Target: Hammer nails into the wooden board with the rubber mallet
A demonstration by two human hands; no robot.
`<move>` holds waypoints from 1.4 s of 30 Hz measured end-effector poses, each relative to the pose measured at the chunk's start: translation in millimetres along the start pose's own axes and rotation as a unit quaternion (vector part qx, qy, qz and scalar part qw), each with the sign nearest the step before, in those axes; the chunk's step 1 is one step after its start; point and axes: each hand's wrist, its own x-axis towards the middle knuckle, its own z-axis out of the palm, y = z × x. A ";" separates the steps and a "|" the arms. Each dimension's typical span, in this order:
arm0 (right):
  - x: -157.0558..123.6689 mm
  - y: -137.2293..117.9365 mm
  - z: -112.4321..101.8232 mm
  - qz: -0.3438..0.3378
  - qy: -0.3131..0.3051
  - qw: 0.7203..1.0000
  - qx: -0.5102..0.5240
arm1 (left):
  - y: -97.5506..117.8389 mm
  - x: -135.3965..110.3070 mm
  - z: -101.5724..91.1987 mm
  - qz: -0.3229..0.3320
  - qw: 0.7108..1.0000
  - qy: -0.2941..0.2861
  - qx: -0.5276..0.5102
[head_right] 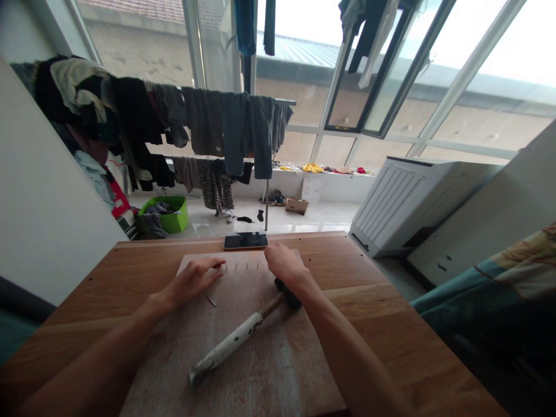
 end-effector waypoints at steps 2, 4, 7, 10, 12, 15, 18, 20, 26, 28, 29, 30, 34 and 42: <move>0.1 -4.3 -0.1 -0.004 0.010 1.000 -0.003 | 3.1 2.0 2.5 0.010 1.000 -0.007 0.017; 0.7 -9.9 0.7 -0.012 0.016 1.000 -0.002 | 5.6 5.5 6.2 -0.002 1.000 -0.001 0.014; 2.3 -17.5 3.9 -0.037 0.016 0.999 0.009 | 9.1 11.9 11.6 -0.024 1.000 0.008 -0.013; 2.1 -19.5 6.1 -0.054 0.023 0.998 0.021 | 13.3 16.4 14.7 -0.026 0.999 0.025 -0.027; 1.0 -19.2 6.3 -0.059 0.035 0.997 0.028 | 16.3 18.7 16.6 -0.017 0.999 0.033 -0.020; 1.8 -21.9 7.4 -0.073 0.046 0.995 0.039 | 20.1 24.3 22.5 -0.003 1.000 0.021 -0.004; 7.1 -28.9 11.9 -0.087 0.050 0.994 0.049 | 22.7 31.4 30.4 -0.005 1.000 0.008 -0.008; 10.3 -32.8 15.8 -0.091 0.054 0.993 0.056 | 24.6 33.3 32.4 -0.007 1.000 0.012 -0.011; -2.7 -35.1 21.0 -0.131 0.071 0.983 0.106 | 33.3 12.5 15.0 0.015 0.999 0.014 -0.047; -13.4 -37.0 20.2 -0.156 0.062 0.977 0.129 | 36.1 0.2 6.6 0.011 0.997 -0.018 -0.070; -19.4 -38.3 19.2 -0.170 0.056 0.973 0.149 | 37.5 -6.4 2.3 0.008 0.996 -0.037 -0.076; -25.9 -39.4 17.6 -0.184 0.052 0.966 0.172 | 38.9 -13.5 -2.3 0.006 0.996 -0.054 -0.076; -59.8 -31.5 11.7 -0.205 0.087 0.944 0.244 | 42.7 -51.2 -22.6 0.033 0.993 -0.114 0.002; -152.5 59.4 78.6 0.093 0.291 0.943 0.131 | 34.4 -157.4 -43.9 0.107 0.967 -0.053 0.226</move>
